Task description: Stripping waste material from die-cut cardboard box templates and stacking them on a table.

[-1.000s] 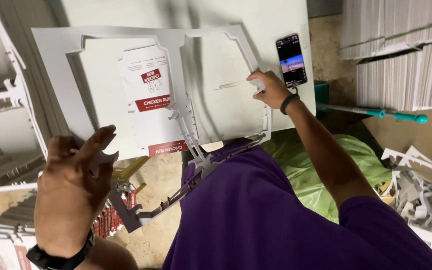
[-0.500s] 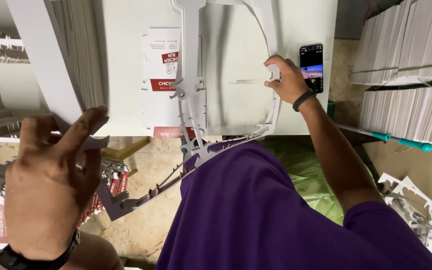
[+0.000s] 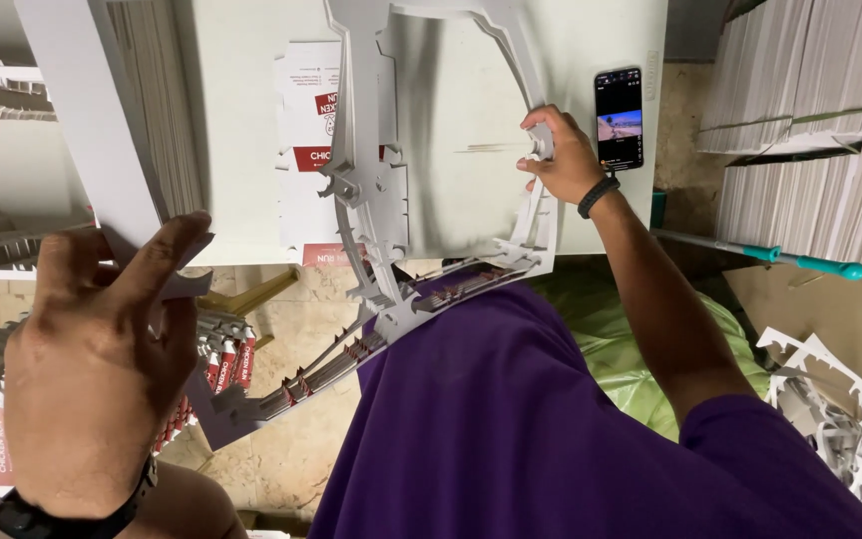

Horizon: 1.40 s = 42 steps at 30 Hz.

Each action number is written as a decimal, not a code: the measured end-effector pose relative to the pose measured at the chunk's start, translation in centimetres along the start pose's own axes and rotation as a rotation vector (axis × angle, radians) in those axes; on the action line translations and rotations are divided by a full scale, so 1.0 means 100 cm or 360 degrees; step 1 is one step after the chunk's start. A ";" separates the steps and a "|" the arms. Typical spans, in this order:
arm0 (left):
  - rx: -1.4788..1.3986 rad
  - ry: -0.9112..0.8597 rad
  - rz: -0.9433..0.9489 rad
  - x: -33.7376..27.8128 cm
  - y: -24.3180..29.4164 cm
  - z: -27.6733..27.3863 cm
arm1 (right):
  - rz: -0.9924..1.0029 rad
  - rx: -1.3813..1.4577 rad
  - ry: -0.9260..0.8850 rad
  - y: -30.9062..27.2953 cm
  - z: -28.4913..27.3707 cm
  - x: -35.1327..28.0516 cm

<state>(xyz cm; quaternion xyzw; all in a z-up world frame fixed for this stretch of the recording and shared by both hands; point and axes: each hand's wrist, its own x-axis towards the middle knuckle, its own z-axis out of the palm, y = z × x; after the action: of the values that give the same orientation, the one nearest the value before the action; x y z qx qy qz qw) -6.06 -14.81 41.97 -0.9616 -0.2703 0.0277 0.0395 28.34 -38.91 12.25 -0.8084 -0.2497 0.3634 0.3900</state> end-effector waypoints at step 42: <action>0.0084 0.0013 0.0122 0.016 -0.006 0.005 | 0.0201 0.0457 -0.0482 0.000 0.006 0.008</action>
<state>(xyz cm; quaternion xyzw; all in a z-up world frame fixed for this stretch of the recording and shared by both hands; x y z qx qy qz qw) -5.01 -13.46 41.46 -0.9700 -0.2321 0.0325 0.0649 28.34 -38.08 11.70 -0.6948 -0.1998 0.5361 0.4358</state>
